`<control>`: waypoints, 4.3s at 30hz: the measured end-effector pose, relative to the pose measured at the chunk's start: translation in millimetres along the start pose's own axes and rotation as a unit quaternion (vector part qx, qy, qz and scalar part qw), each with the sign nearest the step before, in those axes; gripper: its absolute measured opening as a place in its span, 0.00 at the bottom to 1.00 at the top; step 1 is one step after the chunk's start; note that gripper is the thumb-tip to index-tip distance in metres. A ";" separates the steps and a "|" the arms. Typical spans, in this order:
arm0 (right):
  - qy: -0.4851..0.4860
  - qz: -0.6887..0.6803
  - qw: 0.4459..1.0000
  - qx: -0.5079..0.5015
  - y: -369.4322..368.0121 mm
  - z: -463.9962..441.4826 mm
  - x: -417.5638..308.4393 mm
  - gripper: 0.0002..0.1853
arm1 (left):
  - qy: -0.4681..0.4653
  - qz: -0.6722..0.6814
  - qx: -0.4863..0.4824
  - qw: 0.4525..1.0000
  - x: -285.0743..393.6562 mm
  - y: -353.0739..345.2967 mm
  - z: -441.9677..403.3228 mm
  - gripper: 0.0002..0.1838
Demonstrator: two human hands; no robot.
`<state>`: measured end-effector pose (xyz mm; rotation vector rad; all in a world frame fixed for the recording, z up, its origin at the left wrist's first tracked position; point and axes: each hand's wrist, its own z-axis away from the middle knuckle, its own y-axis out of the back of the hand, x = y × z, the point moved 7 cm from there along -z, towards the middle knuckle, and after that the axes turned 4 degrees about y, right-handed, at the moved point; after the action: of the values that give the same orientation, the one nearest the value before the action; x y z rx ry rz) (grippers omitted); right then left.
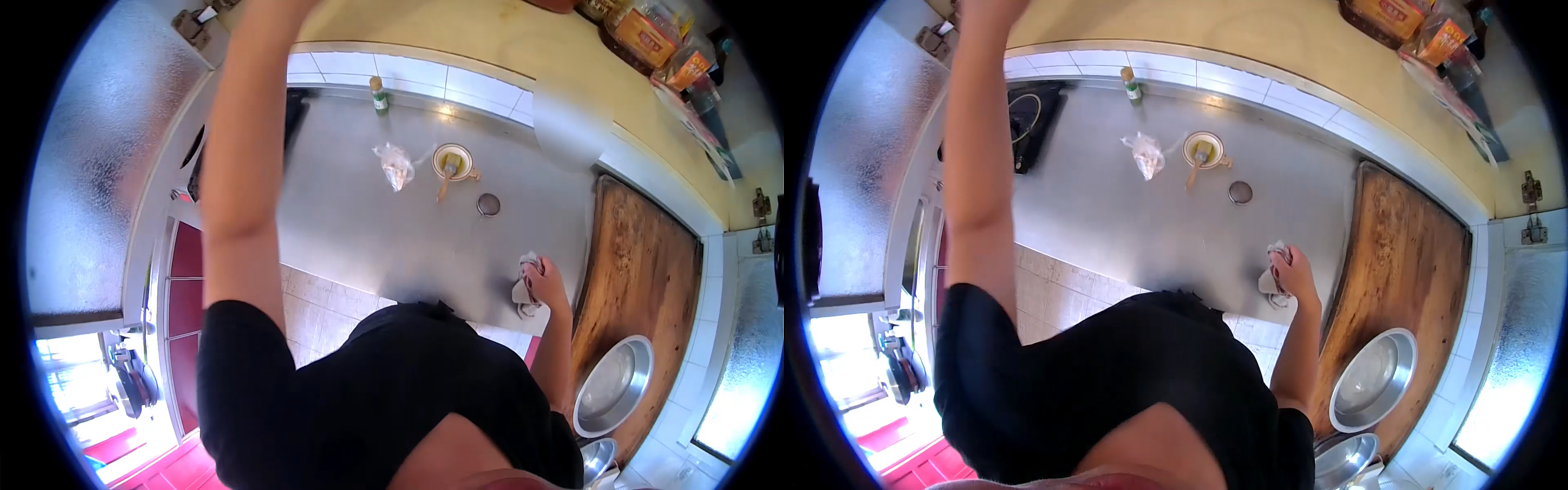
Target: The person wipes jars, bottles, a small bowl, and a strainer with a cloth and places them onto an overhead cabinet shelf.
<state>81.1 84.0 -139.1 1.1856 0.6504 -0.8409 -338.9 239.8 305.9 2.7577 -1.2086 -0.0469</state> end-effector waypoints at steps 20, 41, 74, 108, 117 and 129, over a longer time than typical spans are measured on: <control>-0.047 0.009 0.998 0.048 -52.7 7.2 30.9 0.13 | 0.378 -0.232 -0.636 0.632 -58.9 -129.2 535.6 0.23; 0.131 -0.360 0.906 0.181 -76.8 37.0 -77.1 0.22 | 0.707 0.474 -0.250 0.462 244.5 -89.9 435.9 0.14; 0.148 -0.413 0.895 0.081 -63.1 50.5 -67.5 0.21 | 0.619 0.511 -0.233 0.549 268.9 -94.0 409.5 0.05; -0.174 -0.548 0.802 -0.160 -125.6 58.4 -65.5 0.21 | 0.309 -0.260 -0.310 0.861 -206.8 -59.2 60.3 0.30; -0.161 -0.557 0.800 -0.154 -125.0 59.6 -61.9 0.20 | 0.398 -0.161 -0.316 0.846 -102.4 -38.2 16.5 0.20; -0.141 -0.545 0.811 -0.160 -114.5 61.6 -56.3 0.19 | 0.525 0.117 -0.120 0.834 -175.8 -60.4 58.2 0.09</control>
<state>-45.1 19.8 -137.3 0.2607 1.1870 -1.7392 -418.8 403.1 236.1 1.8313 -1.0354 1.0907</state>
